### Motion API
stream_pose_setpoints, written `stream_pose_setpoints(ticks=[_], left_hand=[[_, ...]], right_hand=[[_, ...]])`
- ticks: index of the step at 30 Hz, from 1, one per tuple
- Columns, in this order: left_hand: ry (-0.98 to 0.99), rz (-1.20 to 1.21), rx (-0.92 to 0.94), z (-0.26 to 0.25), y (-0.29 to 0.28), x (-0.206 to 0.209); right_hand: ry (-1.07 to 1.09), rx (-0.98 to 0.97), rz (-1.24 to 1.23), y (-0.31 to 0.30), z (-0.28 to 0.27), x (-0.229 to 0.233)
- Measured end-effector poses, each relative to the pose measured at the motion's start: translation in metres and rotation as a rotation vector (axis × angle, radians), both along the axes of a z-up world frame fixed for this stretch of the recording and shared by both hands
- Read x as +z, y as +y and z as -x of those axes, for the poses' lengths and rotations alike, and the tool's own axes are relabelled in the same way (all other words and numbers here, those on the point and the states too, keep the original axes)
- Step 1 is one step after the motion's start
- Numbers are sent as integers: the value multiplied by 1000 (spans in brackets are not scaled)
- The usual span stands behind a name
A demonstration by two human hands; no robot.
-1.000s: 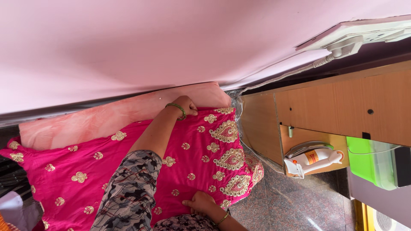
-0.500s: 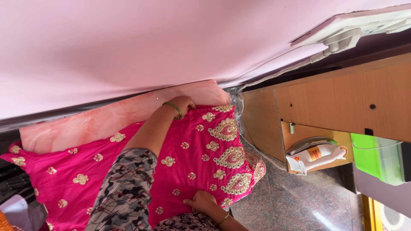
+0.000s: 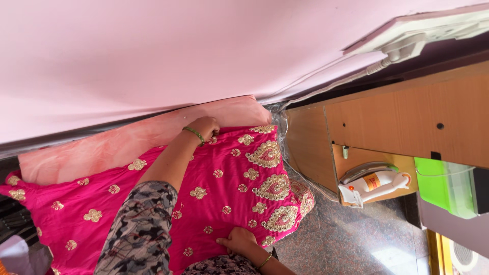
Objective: The person irons a pink patterned garment on a padded surface. They use a white electric iron to smooth the fabric, frequently adjusting the garment's position and flipping it over to treat different sections. The person also handles a plain pink cloth, ironing it after the patterned garment.
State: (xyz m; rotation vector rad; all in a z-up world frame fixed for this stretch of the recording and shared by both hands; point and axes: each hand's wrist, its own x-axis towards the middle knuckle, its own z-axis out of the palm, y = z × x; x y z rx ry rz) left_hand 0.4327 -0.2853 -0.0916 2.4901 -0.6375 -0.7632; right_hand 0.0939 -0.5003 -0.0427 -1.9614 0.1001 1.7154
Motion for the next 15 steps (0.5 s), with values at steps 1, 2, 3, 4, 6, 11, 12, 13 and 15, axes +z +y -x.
stream_pose_setpoints(ticks=[1,2,3,4,6,11,12,13,15], left_hand=[[-18,12,10,2,2,-1],[-34,29,13,5,1,-2],[-50,46,17,7,0,-4],[7,58,59,6,0,-6],[56,36,77,3,6,-7],[226,-12,137,0,12,15],[212,13,130,0,14,19],[198,39,123,-2,15,21],[271,26,169,-4,18,24]], right_hand=[[-13,-5,-3,-1,1,0],[-19,-15,-28,-3,3,-1],[-26,-24,-53,-5,4,-3],[-35,-45,-75,-8,5,-6],[49,-154,-175,-20,11,-10],[280,-503,-526,-103,13,-47],[305,-604,-622,-139,6,-58],[57,-454,-326,-180,-5,-70],[-407,-101,267,-281,-35,-82]])
